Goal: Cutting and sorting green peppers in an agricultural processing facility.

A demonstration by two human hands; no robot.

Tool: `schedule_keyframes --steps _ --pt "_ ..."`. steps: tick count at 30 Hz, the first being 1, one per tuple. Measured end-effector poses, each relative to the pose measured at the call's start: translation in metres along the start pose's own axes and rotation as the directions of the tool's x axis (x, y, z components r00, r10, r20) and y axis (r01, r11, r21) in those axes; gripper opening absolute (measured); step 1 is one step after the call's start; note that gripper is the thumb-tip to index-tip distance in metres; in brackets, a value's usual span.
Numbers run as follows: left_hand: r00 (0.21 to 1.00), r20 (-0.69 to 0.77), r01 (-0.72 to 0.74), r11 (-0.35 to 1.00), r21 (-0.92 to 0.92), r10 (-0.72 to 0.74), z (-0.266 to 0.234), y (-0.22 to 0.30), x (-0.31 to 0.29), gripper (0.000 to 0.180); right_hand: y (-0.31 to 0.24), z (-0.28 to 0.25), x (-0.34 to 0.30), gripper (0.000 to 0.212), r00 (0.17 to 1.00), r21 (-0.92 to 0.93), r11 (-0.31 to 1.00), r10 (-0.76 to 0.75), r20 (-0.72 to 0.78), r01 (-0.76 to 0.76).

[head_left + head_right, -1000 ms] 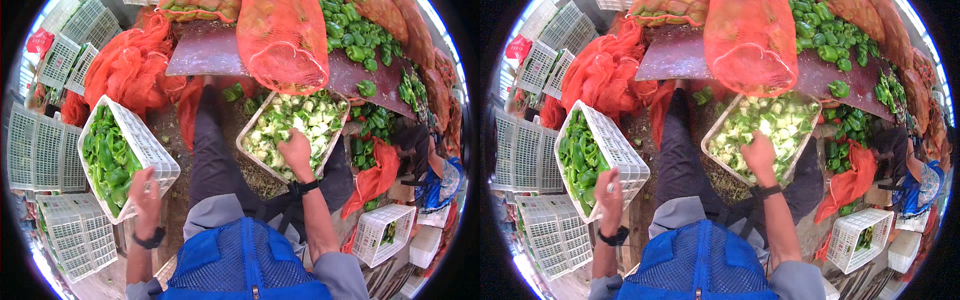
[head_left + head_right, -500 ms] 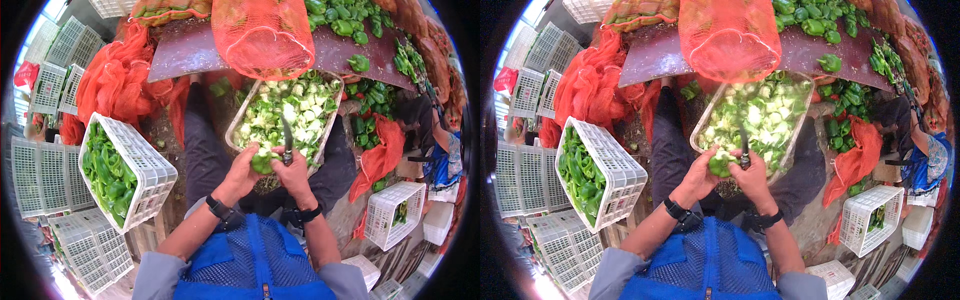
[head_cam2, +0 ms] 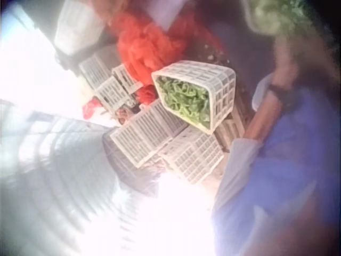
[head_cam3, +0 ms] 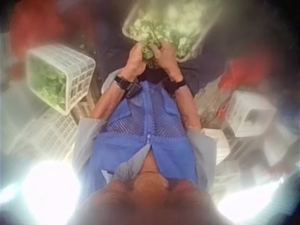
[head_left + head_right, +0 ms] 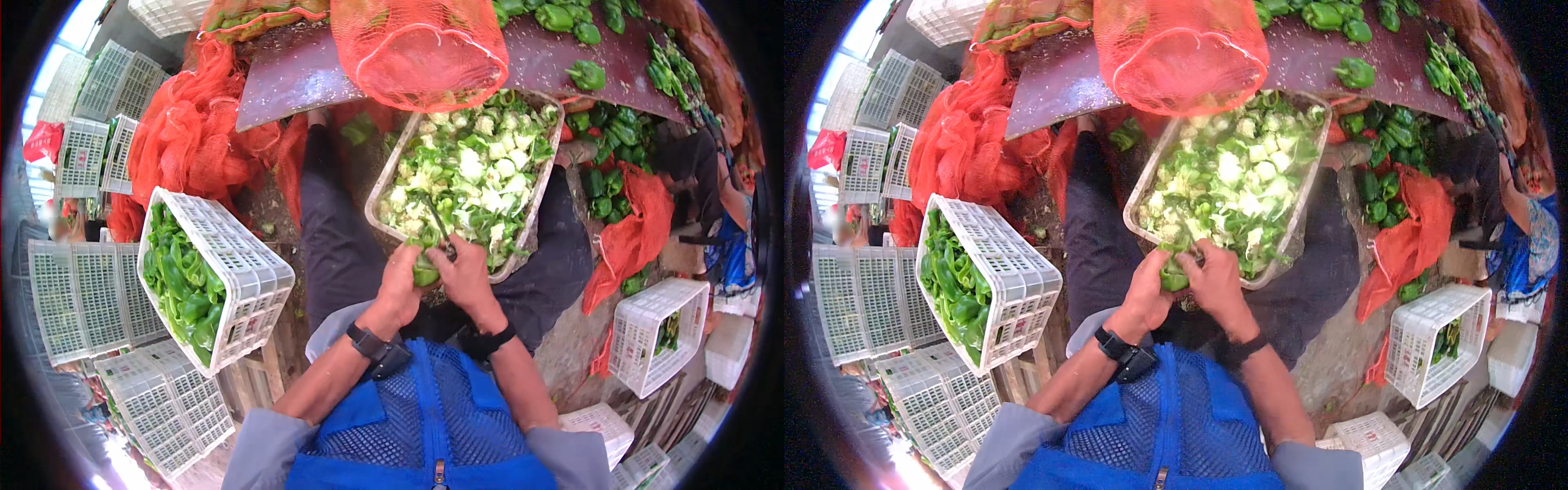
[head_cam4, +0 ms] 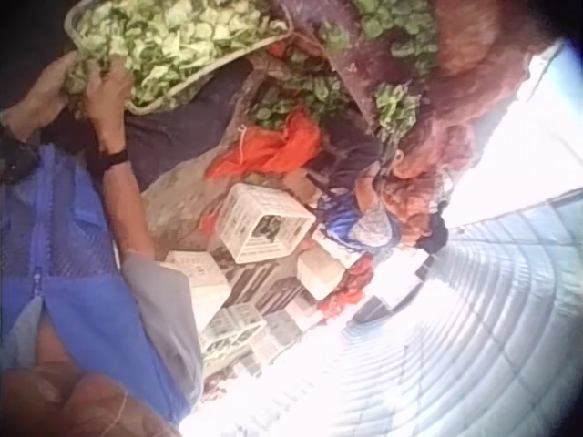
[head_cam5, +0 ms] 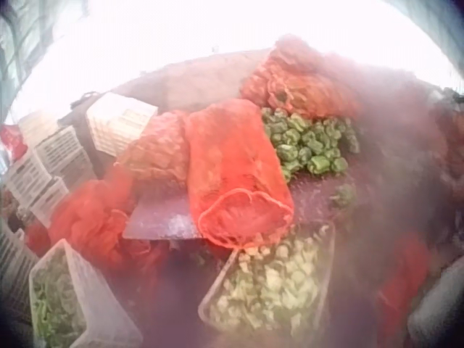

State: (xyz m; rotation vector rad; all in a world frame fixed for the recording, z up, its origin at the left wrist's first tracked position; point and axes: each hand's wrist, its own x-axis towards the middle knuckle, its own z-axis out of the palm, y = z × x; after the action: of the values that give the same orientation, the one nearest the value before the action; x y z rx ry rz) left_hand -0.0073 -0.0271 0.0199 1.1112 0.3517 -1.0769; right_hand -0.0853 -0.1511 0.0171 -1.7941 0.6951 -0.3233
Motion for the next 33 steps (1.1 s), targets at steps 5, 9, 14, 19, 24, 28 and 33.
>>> schedule_keyframes --steps 5,9,14,19,24,28,33 --pt "0.986 0.164 -0.056 0.990 0.128 0.035 0.010 -0.006 -0.001 0.041 0.019 -0.019 0.019 0.024 0.943 0.385 0.863 0.325 0.073 -0.327" --pt "0.953 0.301 0.046 0.997 -0.060 -0.026 0.012 0.006 0.000 0.048 -0.003 -0.039 0.022 0.023 0.836 0.733 0.526 0.539 0.105 -0.431" --pt "0.904 0.427 0.071 0.984 -0.165 0.007 0.008 0.005 0.000 0.052 -0.009 -0.062 0.032 0.036 0.876 0.308 0.932 0.304 -0.374 -0.192" --pt "0.946 0.297 -0.092 0.986 -0.141 0.131 0.011 0.003 0.004 0.055 -0.024 -0.046 0.004 0.019 0.944 0.311 0.924 0.284 -0.171 -0.222" --pt "0.930 0.289 -0.273 0.954 0.123 0.229 0.011 -0.009 0.004 0.055 -0.031 -0.010 -0.011 0.020 0.962 0.243 0.944 0.253 -0.104 -0.222" --pt "0.886 0.293 -0.453 0.809 0.375 0.360 0.012 -0.016 0.007 0.066 -0.010 0.008 -0.008 0.021 0.940 0.143 0.960 0.266 -0.215 -0.239" --pt "0.923 0.218 -0.379 0.854 0.358 0.318 0.005 -0.018 0.014 0.060 0.002 0.004 -0.010 0.024 0.990 0.188 0.976 0.122 -0.065 -0.107"
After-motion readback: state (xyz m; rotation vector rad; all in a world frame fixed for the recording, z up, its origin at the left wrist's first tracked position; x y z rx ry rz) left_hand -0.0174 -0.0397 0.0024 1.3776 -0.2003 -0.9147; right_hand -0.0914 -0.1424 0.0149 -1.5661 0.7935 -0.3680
